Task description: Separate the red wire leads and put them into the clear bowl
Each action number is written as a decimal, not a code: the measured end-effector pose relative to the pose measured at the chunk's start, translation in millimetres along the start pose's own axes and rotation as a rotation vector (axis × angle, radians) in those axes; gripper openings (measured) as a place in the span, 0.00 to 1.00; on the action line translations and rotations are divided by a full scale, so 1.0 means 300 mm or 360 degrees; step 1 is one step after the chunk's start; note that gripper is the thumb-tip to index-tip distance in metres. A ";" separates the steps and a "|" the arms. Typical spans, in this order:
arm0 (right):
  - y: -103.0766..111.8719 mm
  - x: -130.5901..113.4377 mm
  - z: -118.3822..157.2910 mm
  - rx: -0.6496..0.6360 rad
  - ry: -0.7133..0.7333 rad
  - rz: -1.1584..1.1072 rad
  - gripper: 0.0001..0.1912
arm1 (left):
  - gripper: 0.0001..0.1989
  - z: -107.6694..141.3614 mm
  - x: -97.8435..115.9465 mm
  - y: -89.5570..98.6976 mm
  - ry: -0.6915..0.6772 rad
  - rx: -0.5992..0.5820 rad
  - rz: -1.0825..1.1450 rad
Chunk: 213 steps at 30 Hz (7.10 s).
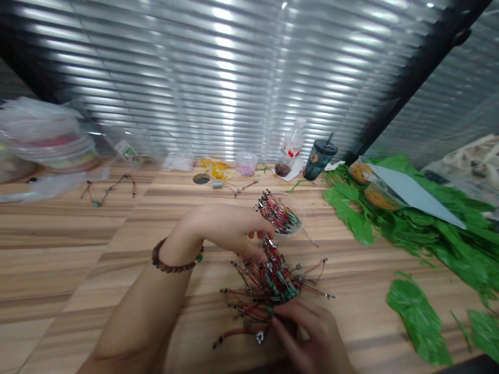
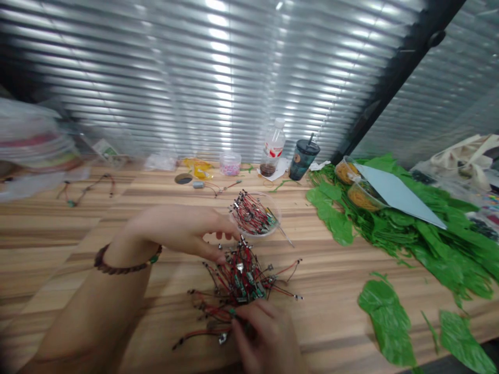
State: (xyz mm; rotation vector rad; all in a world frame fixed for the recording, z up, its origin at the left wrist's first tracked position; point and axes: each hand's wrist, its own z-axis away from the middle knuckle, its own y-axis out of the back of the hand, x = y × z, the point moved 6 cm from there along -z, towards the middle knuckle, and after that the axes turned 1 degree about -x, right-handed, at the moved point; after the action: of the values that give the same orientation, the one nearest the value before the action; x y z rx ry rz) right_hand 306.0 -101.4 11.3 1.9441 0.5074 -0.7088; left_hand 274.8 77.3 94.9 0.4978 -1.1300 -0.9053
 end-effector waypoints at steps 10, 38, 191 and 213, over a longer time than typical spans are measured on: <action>0.069 0.084 -0.062 0.0130 -0.0433 -0.0464 0.07 | 0.19 0.077 -0.020 0.014 0.0084 0.0104 0.0039; 0.183 0.297 -0.414 -0.0251 -0.0180 0.0623 0.13 | 0.15 -0.127 -0.223 0.074 0.0046 0.0528 0.0055; 0.210 0.210 -0.201 0.0320 -0.0084 0.0041 0.02 | 0.17 -0.038 -0.112 0.081 -0.0130 0.0454 0.0341; 0.194 0.293 -0.444 -0.0380 -0.0122 0.0300 0.04 | 0.21 -0.140 -0.286 0.100 0.0342 0.0899 0.0160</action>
State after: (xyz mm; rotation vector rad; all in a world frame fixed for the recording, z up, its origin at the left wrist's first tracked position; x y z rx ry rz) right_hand 442.1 -3.6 38.8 1.7082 0.3398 -0.5721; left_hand 312.3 160.6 54.0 0.9653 -1.1955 -0.4211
